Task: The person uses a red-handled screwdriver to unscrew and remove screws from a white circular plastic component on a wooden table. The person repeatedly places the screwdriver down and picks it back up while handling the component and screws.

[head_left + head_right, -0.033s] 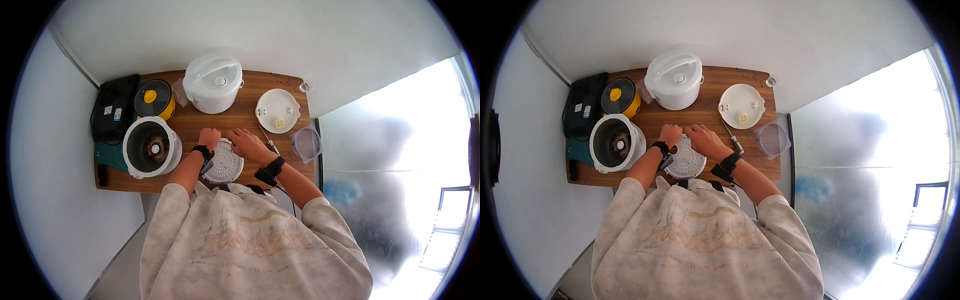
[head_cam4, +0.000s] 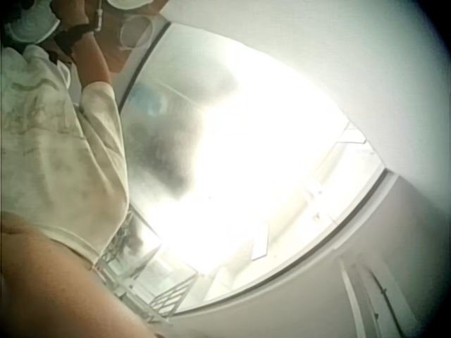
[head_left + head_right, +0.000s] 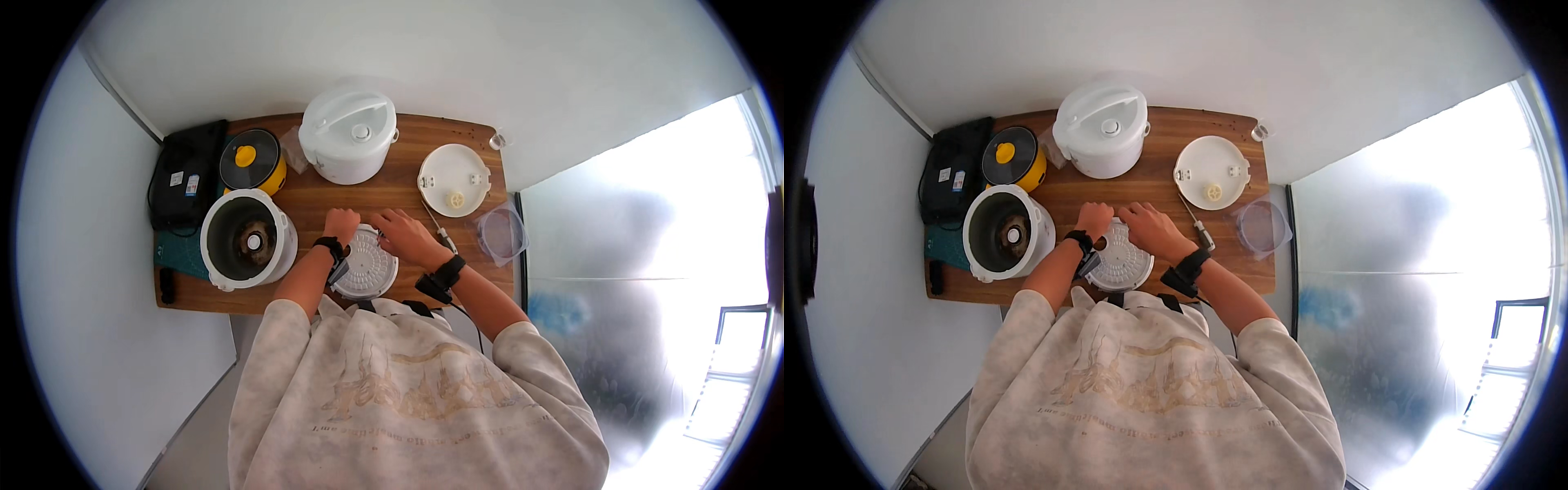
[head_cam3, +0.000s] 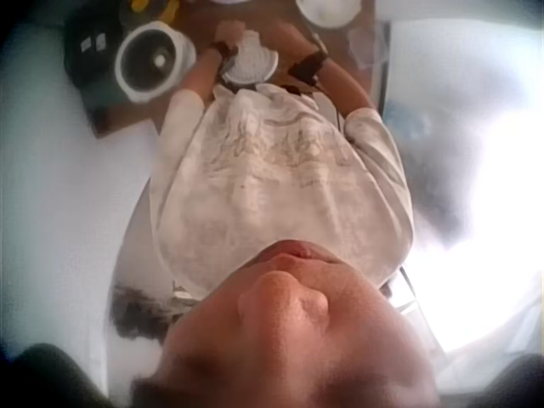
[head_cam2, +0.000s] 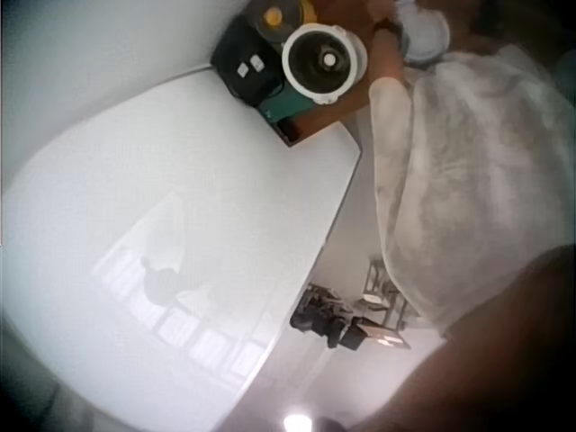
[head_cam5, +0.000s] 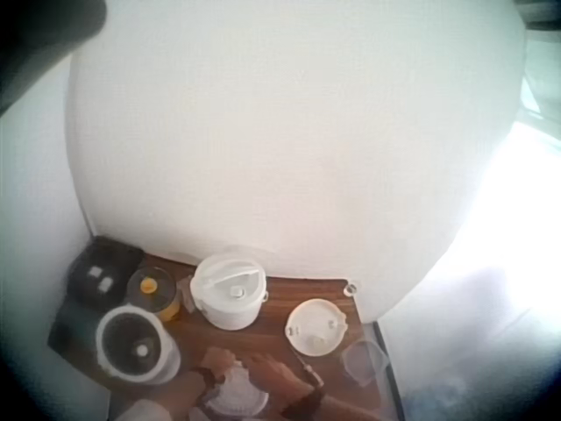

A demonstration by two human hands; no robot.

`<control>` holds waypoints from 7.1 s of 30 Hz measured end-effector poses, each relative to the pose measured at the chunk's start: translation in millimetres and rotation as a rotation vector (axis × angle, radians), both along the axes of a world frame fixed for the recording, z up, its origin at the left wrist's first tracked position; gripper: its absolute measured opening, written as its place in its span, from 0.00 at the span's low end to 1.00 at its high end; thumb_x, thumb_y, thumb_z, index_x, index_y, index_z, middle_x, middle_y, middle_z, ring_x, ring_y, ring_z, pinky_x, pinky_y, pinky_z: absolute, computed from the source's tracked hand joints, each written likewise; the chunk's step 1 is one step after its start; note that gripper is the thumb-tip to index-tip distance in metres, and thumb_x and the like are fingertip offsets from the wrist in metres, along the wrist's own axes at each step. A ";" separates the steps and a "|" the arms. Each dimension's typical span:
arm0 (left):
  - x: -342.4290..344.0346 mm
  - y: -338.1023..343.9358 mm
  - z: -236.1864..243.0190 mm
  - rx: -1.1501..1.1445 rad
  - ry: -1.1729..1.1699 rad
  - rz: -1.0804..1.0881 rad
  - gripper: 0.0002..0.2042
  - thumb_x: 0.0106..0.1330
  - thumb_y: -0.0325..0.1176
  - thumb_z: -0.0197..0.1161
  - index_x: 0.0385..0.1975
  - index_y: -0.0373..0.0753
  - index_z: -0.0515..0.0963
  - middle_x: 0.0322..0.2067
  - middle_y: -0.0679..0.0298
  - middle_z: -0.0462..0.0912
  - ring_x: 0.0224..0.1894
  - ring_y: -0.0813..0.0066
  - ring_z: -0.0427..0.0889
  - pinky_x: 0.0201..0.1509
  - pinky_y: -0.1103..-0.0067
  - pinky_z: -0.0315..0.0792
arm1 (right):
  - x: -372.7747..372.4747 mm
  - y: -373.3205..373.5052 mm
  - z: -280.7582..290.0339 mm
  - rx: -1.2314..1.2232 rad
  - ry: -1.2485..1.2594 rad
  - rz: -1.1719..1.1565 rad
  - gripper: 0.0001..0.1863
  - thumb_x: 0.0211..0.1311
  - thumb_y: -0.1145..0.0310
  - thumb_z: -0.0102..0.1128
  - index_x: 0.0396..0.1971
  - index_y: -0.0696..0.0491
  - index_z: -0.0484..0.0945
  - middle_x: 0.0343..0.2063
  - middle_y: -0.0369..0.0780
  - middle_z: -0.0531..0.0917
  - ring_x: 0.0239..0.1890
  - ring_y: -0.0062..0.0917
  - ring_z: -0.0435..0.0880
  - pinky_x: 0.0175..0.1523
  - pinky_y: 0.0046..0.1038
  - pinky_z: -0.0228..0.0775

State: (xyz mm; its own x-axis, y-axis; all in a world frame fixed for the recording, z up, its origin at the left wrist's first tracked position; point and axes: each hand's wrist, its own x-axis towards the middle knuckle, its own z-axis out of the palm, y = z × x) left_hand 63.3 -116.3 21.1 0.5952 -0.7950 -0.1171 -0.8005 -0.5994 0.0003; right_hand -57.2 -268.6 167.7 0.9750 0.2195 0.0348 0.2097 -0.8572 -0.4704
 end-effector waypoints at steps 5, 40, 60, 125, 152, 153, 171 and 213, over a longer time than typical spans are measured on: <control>-0.8 2.2 2.9 0.005 0.056 0.056 0.01 0.53 0.31 0.68 0.23 0.44 0.83 0.24 0.62 0.85 0.31 0.64 0.87 0.32 0.71 0.78 | 1.1 2.5 -3.5 -0.005 -0.025 -0.004 0.17 0.51 0.76 0.58 0.43 0.52 0.72 0.40 0.42 0.77 0.47 0.41 0.78 0.43 0.42 0.79; -15.3 41.0 -32.3 -0.412 0.495 0.564 0.08 0.56 0.26 0.61 0.30 0.50 0.84 0.34 0.64 0.86 0.39 0.60 0.85 0.42 0.64 0.78 | 35.9 17.4 -23.9 0.207 -0.010 -0.119 0.15 0.58 0.71 0.62 0.43 0.54 0.68 0.36 0.51 0.77 0.38 0.54 0.79 0.38 0.50 0.72; -17.8 46.4 -39.2 -0.379 0.586 0.602 0.08 0.58 0.28 0.61 0.33 0.50 0.82 0.35 0.64 0.86 0.42 0.61 0.85 0.44 0.64 0.77 | 35.7 35.7 -8.3 0.167 0.058 -0.049 0.16 0.58 0.73 0.62 0.44 0.54 0.69 0.40 0.51 0.77 0.40 0.53 0.79 0.42 0.47 0.73; -19.5 44.1 -36.9 -0.370 0.572 0.655 0.07 0.55 0.28 0.65 0.30 0.51 0.85 0.37 0.63 0.87 0.43 0.61 0.85 0.45 0.66 0.78 | 50.9 50.4 -10.5 0.088 -0.106 0.079 0.20 0.61 0.57 0.58 0.47 0.53 0.68 0.24 0.46 0.78 0.30 0.51 0.82 0.35 0.48 0.75; -20.2 44.7 -40.8 -0.357 0.555 0.625 0.07 0.55 0.29 0.65 0.31 0.50 0.84 0.37 0.62 0.86 0.43 0.60 0.85 0.45 0.65 0.78 | 55.0 47.1 -14.0 -0.269 0.167 0.041 0.16 0.62 0.60 0.58 0.40 0.57 0.70 0.40 0.53 0.75 0.37 0.50 0.82 0.39 0.46 0.77; -19.7 43.8 -39.8 -0.345 0.563 0.624 0.07 0.55 0.29 0.65 0.32 0.50 0.84 0.37 0.62 0.86 0.43 0.60 0.85 0.45 0.64 0.78 | 55.5 44.9 -19.2 -0.291 0.170 0.047 0.16 0.62 0.59 0.58 0.40 0.57 0.70 0.39 0.53 0.75 0.36 0.50 0.82 0.39 0.46 0.77; -18.1 43.2 -45.4 -0.324 0.580 0.606 0.07 0.56 0.30 0.65 0.32 0.51 0.84 0.38 0.64 0.86 0.44 0.61 0.84 0.46 0.65 0.78 | 40.5 56.0 -2.3 -0.075 -0.140 0.105 0.18 0.64 0.60 0.56 0.44 0.59 0.69 0.34 0.53 0.80 0.31 0.49 0.83 0.36 0.45 0.77; -18.9 47.8 -44.9 -0.341 0.560 0.616 0.06 0.55 0.31 0.66 0.32 0.51 0.84 0.35 0.64 0.87 0.41 0.61 0.85 0.43 0.65 0.78 | 45.0 52.7 -5.1 0.205 0.028 0.101 0.17 0.61 0.68 0.58 0.47 0.55 0.67 0.44 0.49 0.73 0.47 0.47 0.77 0.49 0.43 0.72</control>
State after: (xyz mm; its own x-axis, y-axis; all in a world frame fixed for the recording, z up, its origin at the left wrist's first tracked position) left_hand 44.4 -68.5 -23.8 0.8542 -0.3981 -0.3346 -0.1657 -0.8182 0.5505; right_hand -12.1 -215.9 162.6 0.9497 0.3070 0.0622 0.2742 -0.7185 -0.6392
